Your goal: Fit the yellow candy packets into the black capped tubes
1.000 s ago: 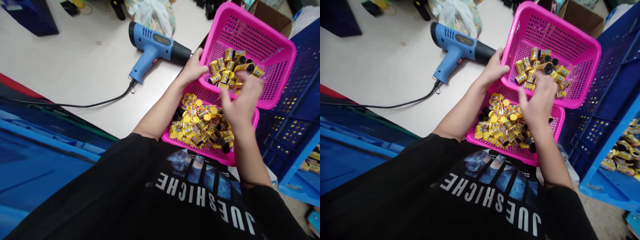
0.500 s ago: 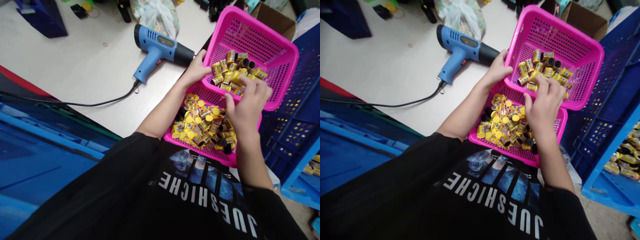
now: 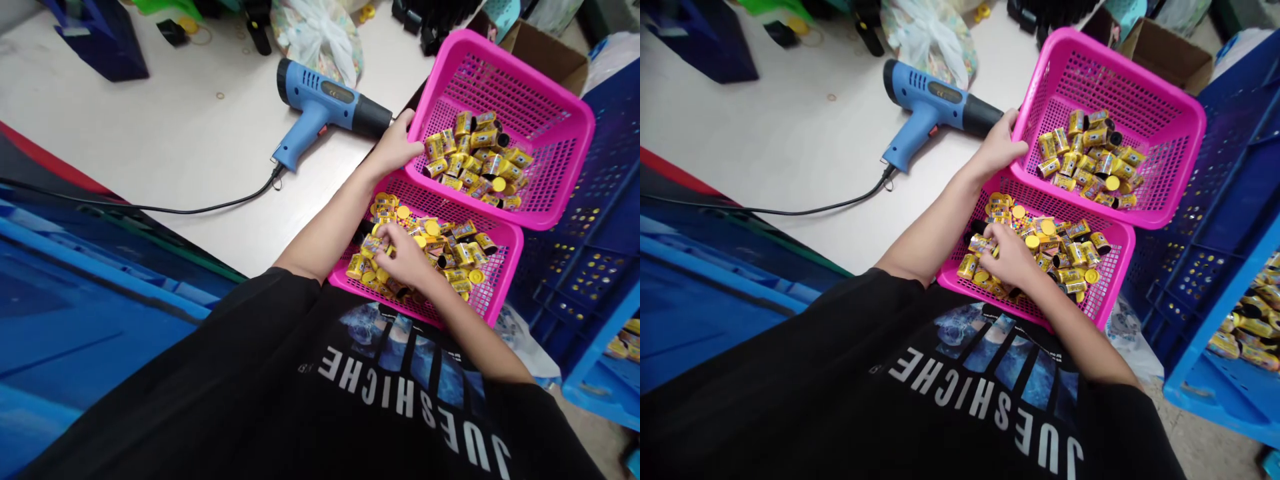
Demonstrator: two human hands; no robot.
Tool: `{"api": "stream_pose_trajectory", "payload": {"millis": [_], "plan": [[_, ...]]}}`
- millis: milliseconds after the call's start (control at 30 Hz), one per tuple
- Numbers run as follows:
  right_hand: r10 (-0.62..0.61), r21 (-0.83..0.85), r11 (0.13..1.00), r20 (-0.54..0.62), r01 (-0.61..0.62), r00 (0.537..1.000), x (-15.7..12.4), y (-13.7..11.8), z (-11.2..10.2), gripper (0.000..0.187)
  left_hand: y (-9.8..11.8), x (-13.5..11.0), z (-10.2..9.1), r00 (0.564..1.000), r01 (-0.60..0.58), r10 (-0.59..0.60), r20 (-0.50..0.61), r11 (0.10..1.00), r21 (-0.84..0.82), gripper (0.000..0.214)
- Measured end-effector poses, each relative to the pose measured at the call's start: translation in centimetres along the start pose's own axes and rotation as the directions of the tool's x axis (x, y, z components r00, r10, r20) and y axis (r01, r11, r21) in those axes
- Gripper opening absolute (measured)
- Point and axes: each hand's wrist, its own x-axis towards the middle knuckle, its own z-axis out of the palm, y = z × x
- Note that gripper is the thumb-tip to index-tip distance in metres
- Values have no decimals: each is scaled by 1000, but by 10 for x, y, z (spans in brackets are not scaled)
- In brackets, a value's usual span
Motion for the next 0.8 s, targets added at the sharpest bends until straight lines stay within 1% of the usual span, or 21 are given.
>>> {"api": "stream_pose_trajectory", "payload": {"millis": [67,133,200,300,400,500,567,700,800], "plan": [[-30,132,990,-96,43,995,-9,-3,-15,20,0,1,1,1000,-15,15,3,1000,-5,38],[-88,174,978,-129,110,988,-18,-7,-24,17,0,2,2,1000,-22,22,1,1000,-5,38],[-121,178,973,-150,147,981,-25,-12,-26,20,0,2,2,1000,-20,20,0,1000,0,38],[-139,159,973,-173,167,975,-28,-16,-21,25,1,1,1,1000,-9,9,5,1000,-1,37],[-135,171,973,-138,158,981,-25,-17,-18,30,5,-2,1,1000,-6,6,-10,1000,-24,37],[-65,220,973,-50,74,997,-25,-18,-19,26,10,-4,1,1000,18,-19,-20,999,-36,39],[-36,225,974,-14,38,999,-28,-17,-19,27,13,-5,1,999,40,-40,-19,999,-34,39],[-65,212,975,-5,65,998,-34,-14,-14,33,14,-5,0,998,55,-55,-12,998,-20,40],[-72,232,970,-24,76,997,-34,-13,-11,33,13,-4,0,998,58,-58,-12,998,-10,40]]}}
